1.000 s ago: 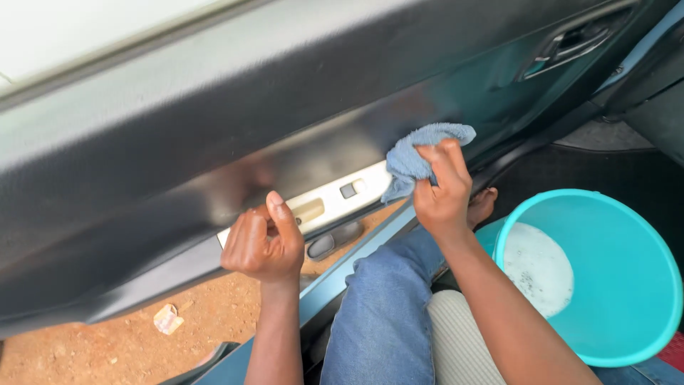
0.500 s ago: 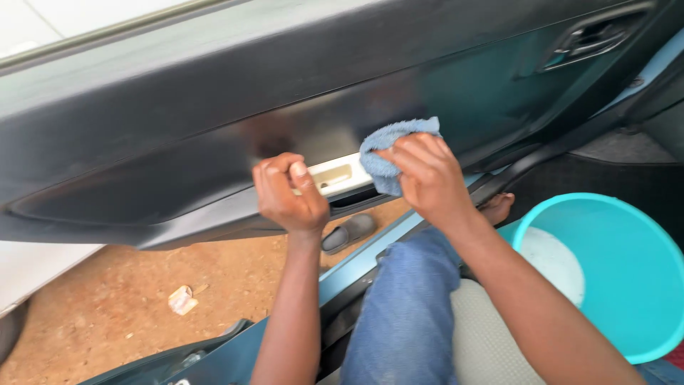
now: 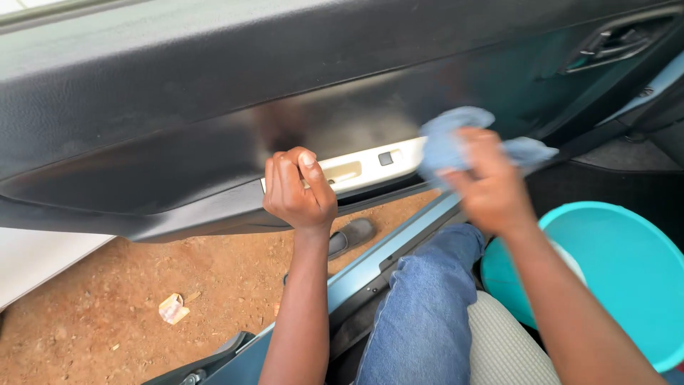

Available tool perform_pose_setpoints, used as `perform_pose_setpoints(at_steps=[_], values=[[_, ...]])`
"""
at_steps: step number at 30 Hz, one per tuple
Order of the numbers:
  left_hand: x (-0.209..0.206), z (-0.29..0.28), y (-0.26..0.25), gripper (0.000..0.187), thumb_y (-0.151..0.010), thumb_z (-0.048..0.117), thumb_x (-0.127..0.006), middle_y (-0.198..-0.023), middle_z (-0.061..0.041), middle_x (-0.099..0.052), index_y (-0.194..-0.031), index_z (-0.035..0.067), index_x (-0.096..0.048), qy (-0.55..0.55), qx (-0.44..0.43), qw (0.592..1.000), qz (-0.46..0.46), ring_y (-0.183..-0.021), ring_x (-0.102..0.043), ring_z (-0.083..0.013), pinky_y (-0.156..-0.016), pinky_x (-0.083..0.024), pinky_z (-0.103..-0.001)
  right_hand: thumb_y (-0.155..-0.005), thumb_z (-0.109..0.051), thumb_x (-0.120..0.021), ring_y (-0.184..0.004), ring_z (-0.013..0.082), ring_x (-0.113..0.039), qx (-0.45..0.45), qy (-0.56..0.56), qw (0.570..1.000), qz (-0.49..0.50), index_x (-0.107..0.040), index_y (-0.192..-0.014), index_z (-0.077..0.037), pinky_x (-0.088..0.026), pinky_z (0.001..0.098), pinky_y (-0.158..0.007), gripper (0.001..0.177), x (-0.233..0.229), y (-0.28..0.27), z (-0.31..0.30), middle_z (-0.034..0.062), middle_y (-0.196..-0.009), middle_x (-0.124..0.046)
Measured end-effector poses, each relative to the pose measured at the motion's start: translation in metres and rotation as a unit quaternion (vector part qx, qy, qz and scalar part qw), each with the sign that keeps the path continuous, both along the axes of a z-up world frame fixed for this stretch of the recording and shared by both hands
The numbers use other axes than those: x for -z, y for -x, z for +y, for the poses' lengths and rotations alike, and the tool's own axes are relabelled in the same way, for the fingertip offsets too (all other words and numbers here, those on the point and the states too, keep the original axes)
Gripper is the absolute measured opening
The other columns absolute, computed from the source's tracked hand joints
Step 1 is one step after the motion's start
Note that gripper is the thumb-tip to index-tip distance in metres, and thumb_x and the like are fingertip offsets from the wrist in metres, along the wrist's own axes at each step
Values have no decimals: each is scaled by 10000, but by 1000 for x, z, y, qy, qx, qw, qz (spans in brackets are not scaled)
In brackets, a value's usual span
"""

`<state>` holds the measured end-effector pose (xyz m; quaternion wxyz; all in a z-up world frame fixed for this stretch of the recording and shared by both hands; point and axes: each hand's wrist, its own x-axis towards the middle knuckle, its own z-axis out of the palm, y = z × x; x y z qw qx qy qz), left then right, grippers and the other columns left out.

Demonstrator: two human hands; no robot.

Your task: Cleaning the interior surfaces of a car using soapy water and a cloth.

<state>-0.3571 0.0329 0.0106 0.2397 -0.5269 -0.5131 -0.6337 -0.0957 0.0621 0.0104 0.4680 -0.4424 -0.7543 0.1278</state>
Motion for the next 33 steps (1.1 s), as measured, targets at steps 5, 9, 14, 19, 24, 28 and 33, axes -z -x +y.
perform_pose_setpoints(at_steps=[5,9,14,19,24,28,33], values=[[3,3,2,226,-1090,138,-517,-814,-59,-598,-888,56,-576,7,18,1000,2,-745,-580,-251,-645,-440,-386,-756,51,-661,-1185,378,-641,-90,-138,973,-159,-656,-1213,-6,-510,465,-992,461,-22,60,-2,176,-1179,-690],[6,8,5,205,-1059,95,-525,-789,-80,-600,-871,28,-572,-5,35,999,-18,-688,-538,-245,-613,-409,-379,-750,108,-600,-1188,382,-639,-109,-129,978,-124,-646,-1209,21,-526,444,-1019,469,-11,30,10,198,-1184,-686],[8,9,2,201,-1097,98,-529,-822,-93,-601,-910,40,-573,-20,35,999,-33,-742,-560,-243,-633,-440,-348,-852,130,-643,-1129,422,-617,12,-118,990,-75,-604,-1211,104,-521,457,-972,362,18,23,12,265,-1170,-642],[14,9,5,191,-1048,92,-541,-759,-85,-591,-869,34,-571,2,20,998,-54,-687,-544,-238,-628,-425,-367,-825,112,-595,-1127,427,-595,-2,-108,989,-100,-624,-1190,95,-495,462,-986,367,18,52,14,250,-1191,-634],[14,2,11,132,-1042,112,-536,-874,-88,-603,-939,31,-554,-22,35,996,-79,-770,-548,-233,-641,-442,-334,-813,62,-582,-1198,394,-601,-166,-202,954,-144,-641,-1176,67,-481,477,-1054,369,-11,108,6,209,-1221,-634],[8,-26,39,90,-1059,125,-530,-1042,-75,-561,-1014,52,-557,-62,-17,985,-159,-985,-543,-221,-903,-421,-376,-807,72,-577,-1183,377,-618,-187,-171,956,-146,-665,-1169,33,-480,478,-1003,375,-18,102,-2,177,-1216,-663],[23,-29,77,161,-1049,148,-609,-1118,-112,-532,-1082,19,-520,11,-251,963,-95,-1189,-471,-282,-1094,-274,-469,-759,65,-575,-1183,392,-608,-126,-177,957,-193,-646,-1168,51,-485,492,-1034,415,-13,73,-11,211,-1231,-654]])
